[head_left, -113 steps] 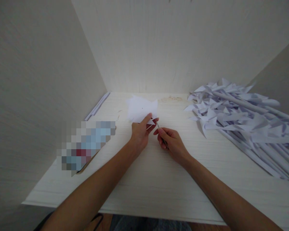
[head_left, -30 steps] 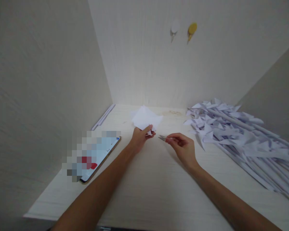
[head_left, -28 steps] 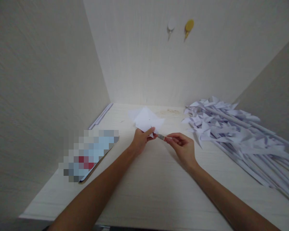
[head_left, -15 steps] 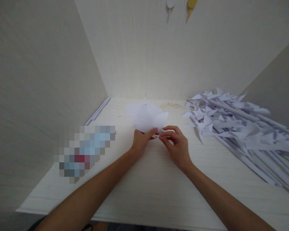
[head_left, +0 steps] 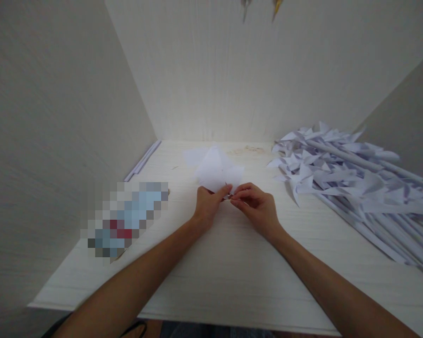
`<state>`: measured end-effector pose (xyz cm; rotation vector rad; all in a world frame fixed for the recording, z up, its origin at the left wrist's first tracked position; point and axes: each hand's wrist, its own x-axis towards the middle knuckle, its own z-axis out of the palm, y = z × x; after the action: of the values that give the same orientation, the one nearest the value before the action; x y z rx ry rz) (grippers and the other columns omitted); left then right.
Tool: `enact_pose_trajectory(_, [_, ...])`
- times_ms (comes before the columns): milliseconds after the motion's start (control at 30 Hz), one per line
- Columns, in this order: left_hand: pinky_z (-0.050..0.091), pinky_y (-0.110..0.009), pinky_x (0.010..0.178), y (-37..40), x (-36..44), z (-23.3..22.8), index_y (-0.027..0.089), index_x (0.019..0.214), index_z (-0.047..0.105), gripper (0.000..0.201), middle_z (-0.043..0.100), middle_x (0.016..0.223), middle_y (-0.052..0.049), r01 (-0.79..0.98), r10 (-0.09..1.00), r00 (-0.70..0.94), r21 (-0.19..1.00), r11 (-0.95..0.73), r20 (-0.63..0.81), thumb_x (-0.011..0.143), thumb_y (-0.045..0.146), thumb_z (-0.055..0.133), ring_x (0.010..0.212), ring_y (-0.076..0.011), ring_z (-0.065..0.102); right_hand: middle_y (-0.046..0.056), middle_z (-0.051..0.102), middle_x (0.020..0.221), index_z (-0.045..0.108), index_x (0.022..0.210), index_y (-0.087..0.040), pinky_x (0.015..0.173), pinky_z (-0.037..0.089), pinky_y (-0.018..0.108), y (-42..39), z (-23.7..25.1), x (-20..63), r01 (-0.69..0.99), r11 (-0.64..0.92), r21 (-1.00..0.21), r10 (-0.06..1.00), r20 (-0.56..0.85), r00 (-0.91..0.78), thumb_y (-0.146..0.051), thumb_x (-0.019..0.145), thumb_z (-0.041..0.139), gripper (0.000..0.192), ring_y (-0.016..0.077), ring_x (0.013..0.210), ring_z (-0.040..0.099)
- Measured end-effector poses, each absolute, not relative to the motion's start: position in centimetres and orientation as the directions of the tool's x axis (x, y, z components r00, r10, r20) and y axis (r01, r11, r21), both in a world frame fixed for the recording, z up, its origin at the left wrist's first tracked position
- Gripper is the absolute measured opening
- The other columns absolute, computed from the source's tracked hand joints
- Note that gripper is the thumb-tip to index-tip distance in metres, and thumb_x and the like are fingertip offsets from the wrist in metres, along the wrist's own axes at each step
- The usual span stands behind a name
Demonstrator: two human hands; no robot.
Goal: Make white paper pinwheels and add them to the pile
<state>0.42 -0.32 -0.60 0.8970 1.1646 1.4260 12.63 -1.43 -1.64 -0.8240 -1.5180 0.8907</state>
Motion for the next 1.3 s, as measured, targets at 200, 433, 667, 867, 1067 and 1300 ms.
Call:
enact_pose_trajectory(200, [0.048,-0.023,0.053,-0.3,0.5,-0.7,0.014,0.065,0.066,0.018,0.067,0.066,-0.003,-0.315,0.988,-0.144,0.949,0.008,-0.056,0.052,0.023,0.073,0.057,-0.0124,0.059,0.001,0.06,0.077,0.068,0.065,-0.022,0.068,0.052,0.028,-1.3,-1.5,12.7,-0.054,0.428,-0.902,0.894,0.431,-0.125,-0.021,0.066,0.068,0.002,0.0121,0.073,0.059])
enact_pose_trajectory(433, [0.048,-0.024,0.054,-0.2,0.5,-0.7,0.014,0.073,0.067,0.025,0.068,0.07,-0.003,-0.366,0.986,-0.153,0.931,0.002,-0.062,0.051,0.023,0.073,0.059,-0.0126,0.059,0.001,0.063,0.076,0.067,0.062,-0.022,0.066,0.052,0.029,-1.2,-1.3,12.9,-0.061,0.348,-0.936,0.927,0.353,-0.126,-0.022,0.063,0.07,0.003,0.0133,0.074,0.06])
enact_pose_trajectory(667, [0.049,-0.023,0.053,0.3,0.1,-0.9,0.014,0.069,0.065,0.022,0.067,0.068,-0.003,-0.226,0.97,-0.243,0.971,-0.076,0.019,0.052,0.024,0.074,0.059,-0.013,0.058,0.002,0.069,0.077,0.063,0.06,-0.019,0.068,0.05,0.03,-1.1,-1.5,12.8,-0.147,0.239,-0.96,0.969,0.246,-0.034,-0.019,0.06,0.069,0.006,0.013,0.071,0.062])
enact_pose_trajectory(867, [0.05,-0.025,0.055,0.7,-0.2,-1.1,0.014,0.07,0.064,0.025,0.067,0.071,-0.003,-0.238,0.95,-0.311,0.965,-0.111,0.032,0.051,0.026,0.074,0.061,-0.0134,0.059,-0.002,0.066,0.063,0.057,0.069,-0.019,0.046,0.039,0.022,-0.6,-1.7,13.0,-0.273,0.129,-0.953,0.992,0.12,0.048,-0.021,0.059,0.067,0.015,0.0074,0.046,0.049])
enact_pose_trajectory(1067, [0.048,-0.023,0.056,0.4,0.0,-0.9,0.016,0.066,0.063,0.02,0.066,0.067,-0.001,-0.192,0.961,-0.253,0.968,-0.163,0.112,0.051,0.022,0.074,0.063,-0.0133,0.06,0.0,0.061,0.059,0.063,0.058,-0.016,0.051,0.038,0.024,-0.5,-1.6,12.7,-0.287,-0.036,-0.957,0.993,-0.002,-0.118,-0.017,0.054,0.061,0.004,0.0085,0.052,0.048])
enact_pose_trajectory(1300, [0.047,-0.022,0.054,0.0,0.3,-0.7,0.016,0.06,0.062,0.013,0.065,0.061,0.0,-0.151,0.976,-0.158,0.973,-0.173,0.149,0.053,0.022,0.072,0.055,-0.0116,0.058,-0.001,0.054,0.052,0.061,0.054,-0.014,0.045,0.028,0.022,-0.7,-1.3,12.2,-0.275,-0.132,-0.952,0.982,-0.088,-0.167,-0.035,0.059,0.068,0.022,0.006,0.046,0.04])
